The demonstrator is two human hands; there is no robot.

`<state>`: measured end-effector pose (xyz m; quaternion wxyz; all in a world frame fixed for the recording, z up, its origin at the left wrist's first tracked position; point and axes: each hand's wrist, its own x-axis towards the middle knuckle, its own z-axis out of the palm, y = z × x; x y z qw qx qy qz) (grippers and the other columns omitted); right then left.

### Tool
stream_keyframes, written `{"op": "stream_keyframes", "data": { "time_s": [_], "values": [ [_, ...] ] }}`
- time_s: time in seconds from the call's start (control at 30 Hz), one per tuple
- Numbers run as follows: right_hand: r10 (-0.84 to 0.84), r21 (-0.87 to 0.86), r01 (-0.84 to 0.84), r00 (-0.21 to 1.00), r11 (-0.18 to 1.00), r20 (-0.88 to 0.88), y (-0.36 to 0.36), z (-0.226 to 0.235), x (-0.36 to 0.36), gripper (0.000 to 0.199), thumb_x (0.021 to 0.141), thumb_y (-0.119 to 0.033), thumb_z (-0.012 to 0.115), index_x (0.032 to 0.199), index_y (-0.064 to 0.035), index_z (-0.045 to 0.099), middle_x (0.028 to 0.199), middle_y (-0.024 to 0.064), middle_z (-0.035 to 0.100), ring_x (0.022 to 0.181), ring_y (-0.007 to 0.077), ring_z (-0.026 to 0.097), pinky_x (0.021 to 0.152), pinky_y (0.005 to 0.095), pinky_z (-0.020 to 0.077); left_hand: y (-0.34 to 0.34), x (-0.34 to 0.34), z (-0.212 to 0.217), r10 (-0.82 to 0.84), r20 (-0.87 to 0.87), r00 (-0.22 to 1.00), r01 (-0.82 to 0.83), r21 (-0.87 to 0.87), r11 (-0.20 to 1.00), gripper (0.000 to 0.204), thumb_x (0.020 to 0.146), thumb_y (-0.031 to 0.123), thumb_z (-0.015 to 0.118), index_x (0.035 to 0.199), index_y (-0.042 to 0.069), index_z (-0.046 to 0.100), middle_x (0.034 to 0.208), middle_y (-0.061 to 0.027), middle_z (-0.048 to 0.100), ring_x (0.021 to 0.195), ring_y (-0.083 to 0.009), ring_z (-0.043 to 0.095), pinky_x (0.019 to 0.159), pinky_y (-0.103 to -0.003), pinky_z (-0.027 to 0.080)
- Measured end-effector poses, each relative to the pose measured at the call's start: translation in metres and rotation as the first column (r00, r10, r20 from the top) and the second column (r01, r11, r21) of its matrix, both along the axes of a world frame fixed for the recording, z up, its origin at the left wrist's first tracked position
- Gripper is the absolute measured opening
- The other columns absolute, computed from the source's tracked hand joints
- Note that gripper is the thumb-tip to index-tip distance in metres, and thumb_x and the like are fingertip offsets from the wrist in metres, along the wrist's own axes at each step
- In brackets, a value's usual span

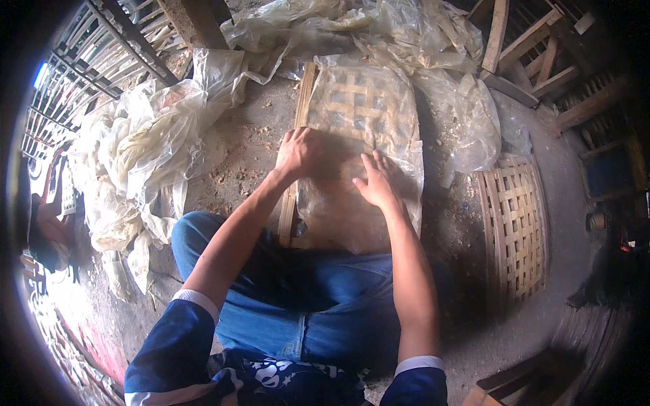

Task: The person sits on the floor and assembles bamboo trays by placing a plastic sheet over a woven bamboo frame, pressing it down, and then stacking the completed unit. The person repeats this process with multiple frames and sheets.

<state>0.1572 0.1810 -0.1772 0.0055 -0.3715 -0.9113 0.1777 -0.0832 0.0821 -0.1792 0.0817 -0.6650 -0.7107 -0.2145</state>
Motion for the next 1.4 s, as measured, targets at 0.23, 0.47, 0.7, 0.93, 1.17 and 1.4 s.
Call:
{"op": "stream_keyframes", "data": {
  "time_s": [0.23,0.47,0.7,0.93,1.17,1.4],
  "values": [
    [-0.080,-0.106,0.071,0.993,0.992,-0.082,0.008,0.007,0.004,0.070,0.091,-0.035,0.065,0.150,-0.0120,0.036,0.158,0.0198,0.029,0.143,0.0381,0.033,0.116,0.0506,0.0280,0.004,-0.014,0.010,0.236,0.230,0.944,-0.258,0.071,0.964,0.017,0.095,0.020,0.051,0.089,0.006,0.058,0.088,-0.0169,0.063,0.087,-0.0365,0.060,0.080,-0.048,0.046],
    [-0.443,-0.081,0.445,0.822,0.892,-0.357,0.041,0.023,0.023,0.060,0.087,-0.027,0.069,0.140,-0.0070,0.047,0.138,0.0191,0.055,0.126,0.0349,0.053,0.104,0.0426,0.0434,-0.048,-0.098,0.032,0.601,0.663,0.446,-0.817,0.028,0.575,0.040,0.073,0.017,0.083,0.107,0.012,0.064,0.086,-0.0107,0.073,0.081,-0.0266,0.071,0.079,-0.038,0.055],
    [-0.605,-0.148,0.589,0.745,0.794,-0.280,0.046,0.006,0.031,0.065,0.084,-0.025,0.073,0.139,-0.0057,0.046,0.143,0.0231,0.048,0.131,0.0363,0.047,0.109,0.0418,0.0395,-0.047,-0.073,0.017,0.742,0.335,0.581,-0.753,-0.125,0.646,0.065,0.079,0.042,0.077,0.131,0.016,0.049,0.127,-0.0185,0.050,0.116,-0.0393,0.052,0.092,-0.053,0.050],
    [-0.763,-0.177,0.746,0.645,0.642,-0.052,0.084,-0.042,0.071,0.101,0.076,-0.022,0.076,0.155,-0.0033,0.015,0.151,0.0262,0.038,0.141,0.0379,0.038,0.117,0.0419,0.0317,-0.022,0.061,0.053,-0.120,-0.001,0.993,0.117,-0.225,0.967,0.070,0.083,0.044,0.073,0.140,0.014,0.048,0.141,-0.0195,0.042,0.131,-0.0373,0.040,0.108,-0.050,0.037],
    [-0.599,-0.129,0.635,0.766,0.762,0.233,0.022,0.021,0.056,0.087,0.084,-0.017,0.063,0.156,-0.0052,0.016,0.146,0.0249,0.046,0.128,0.0388,0.053,0.102,0.0504,0.0488,-0.094,0.092,0.015,-0.541,-0.078,0.837,0.479,-0.374,0.794,0.080,0.081,0.061,0.066,0.148,0.024,0.043,0.156,-0.0131,0.032,0.141,-0.0343,0.033,0.116,-0.054,0.027],
    [-0.535,-0.122,0.583,0.796,0.803,0.281,0.022,0.015,0.060,0.085,0.087,-0.014,0.060,0.157,-0.0057,0.011,0.147,0.0242,0.043,0.129,0.0379,0.052,0.100,0.0487,0.0505,-0.118,0.077,0.010,-0.610,-0.226,0.760,0.411,-0.560,0.719,0.063,0.095,0.043,0.055,0.152,0.030,0.032,0.158,-0.0089,0.031,0.144,-0.0316,0.032,0.110,-0.054,0.039]
  ]
}}
